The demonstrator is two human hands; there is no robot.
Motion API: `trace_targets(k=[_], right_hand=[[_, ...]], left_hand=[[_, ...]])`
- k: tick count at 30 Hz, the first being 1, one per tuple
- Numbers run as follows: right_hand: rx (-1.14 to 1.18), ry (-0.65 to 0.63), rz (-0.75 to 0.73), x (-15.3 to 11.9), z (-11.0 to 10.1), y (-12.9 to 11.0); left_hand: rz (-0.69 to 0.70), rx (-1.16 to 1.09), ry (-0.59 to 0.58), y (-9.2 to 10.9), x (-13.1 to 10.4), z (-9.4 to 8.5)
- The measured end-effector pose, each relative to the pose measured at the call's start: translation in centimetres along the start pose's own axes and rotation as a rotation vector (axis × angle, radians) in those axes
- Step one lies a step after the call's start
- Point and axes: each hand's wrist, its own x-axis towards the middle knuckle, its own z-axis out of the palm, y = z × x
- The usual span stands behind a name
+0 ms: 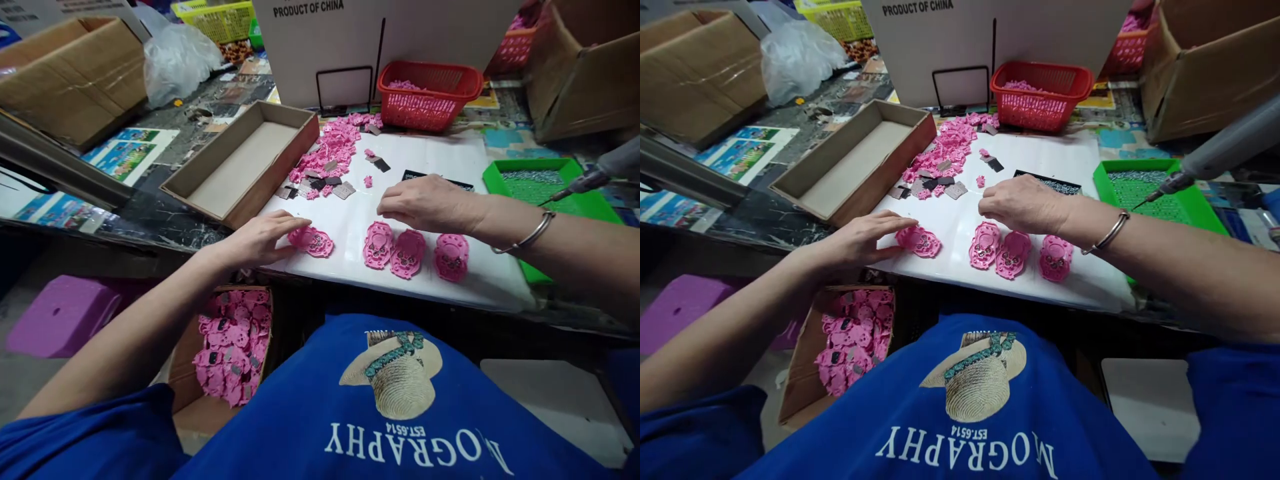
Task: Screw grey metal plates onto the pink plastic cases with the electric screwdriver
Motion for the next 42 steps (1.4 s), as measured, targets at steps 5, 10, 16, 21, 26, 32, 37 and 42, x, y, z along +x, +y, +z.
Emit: trace_targets(k=[5,10,16,21,26,32,37,42], right_hand=[[0.105,0.189,0.035,-3.5,0.1,0.4],[0.294,0.446,0.035,-7.9,-0.5,-0.5],[0.472,0.6,0.191,-12.2,2.0,-2.7],[0.461,0.654,0.303,-14.6,5.0,-4.1],[0.442,0.596,0.371,-15.2,6.4,-4.8],[0.347,0.51,0.221,-14.8,8.2,-4.4],[0.347,0.484,0.194,-15.3,8.3,-3.5],[0.344,0.42,0.162,-16.4,8.4,-2.6]], left_hand=[[0.111,-0.101,-0.008,-0.7,2.8,1.2],[0.183,-0.177,0.004,0.4,6.1,2.8],[0.135,-0.233,0.119,1.9,7.7,5.4],[-0.025,-0.353,0.253,4.2,6.2,6.9],[-0.124,-0.317,0.185,6.8,5.6,6.9],[-0.174,-0.321,0.138,8.4,7.2,7.4],[-0.227,-0.337,0.158,9.5,7.8,8.0],[-0.262,-0.327,0.247,10.8,8.1,9.1]])
